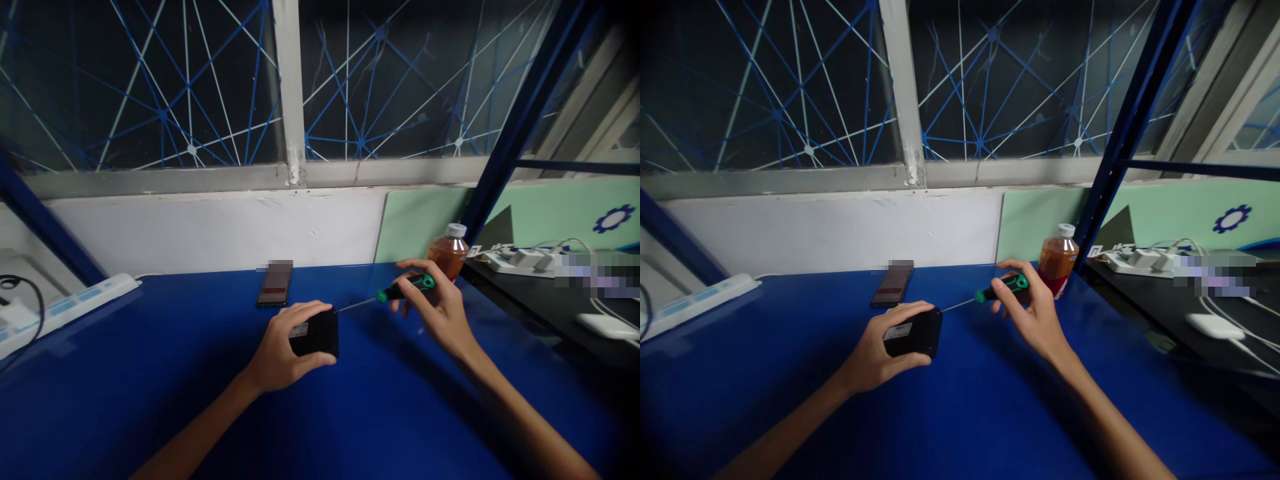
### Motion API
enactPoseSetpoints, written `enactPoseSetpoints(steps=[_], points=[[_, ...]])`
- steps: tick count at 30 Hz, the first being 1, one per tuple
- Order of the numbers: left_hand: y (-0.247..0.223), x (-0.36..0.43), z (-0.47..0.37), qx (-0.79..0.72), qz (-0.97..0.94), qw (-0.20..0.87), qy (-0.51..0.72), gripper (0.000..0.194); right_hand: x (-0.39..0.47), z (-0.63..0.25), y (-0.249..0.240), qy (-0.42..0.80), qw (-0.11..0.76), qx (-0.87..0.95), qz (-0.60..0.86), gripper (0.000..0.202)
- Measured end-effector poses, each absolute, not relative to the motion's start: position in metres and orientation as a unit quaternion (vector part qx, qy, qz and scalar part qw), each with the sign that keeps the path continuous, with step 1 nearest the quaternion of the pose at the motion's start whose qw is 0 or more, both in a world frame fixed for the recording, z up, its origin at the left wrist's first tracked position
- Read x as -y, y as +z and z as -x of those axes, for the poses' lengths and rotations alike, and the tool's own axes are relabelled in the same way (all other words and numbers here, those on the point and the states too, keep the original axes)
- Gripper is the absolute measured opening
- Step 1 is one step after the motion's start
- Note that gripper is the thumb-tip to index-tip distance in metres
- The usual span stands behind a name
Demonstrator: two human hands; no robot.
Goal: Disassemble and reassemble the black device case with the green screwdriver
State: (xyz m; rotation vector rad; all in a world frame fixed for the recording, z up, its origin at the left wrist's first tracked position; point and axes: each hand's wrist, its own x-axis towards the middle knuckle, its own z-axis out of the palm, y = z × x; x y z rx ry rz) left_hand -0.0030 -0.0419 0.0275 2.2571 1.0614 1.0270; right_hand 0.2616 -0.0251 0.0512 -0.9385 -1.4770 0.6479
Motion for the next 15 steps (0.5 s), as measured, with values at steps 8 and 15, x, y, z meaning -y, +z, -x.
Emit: enactPoseSetpoints(steps=[8,15], points=[[0.0265,0.0408,0.0027,-0.388,-0.813,0.223,0.373,0.062,0.0273,-0.2614,0.0536,0.231,0.597,0.627,0.445,0.019],[0.0272,0.0423,0.003,-0.39,-0.816,0.215,0.369,0.061,0.0272,-0.2628,0.0548,0.225,0.584,0.624,0.468,0.024]])
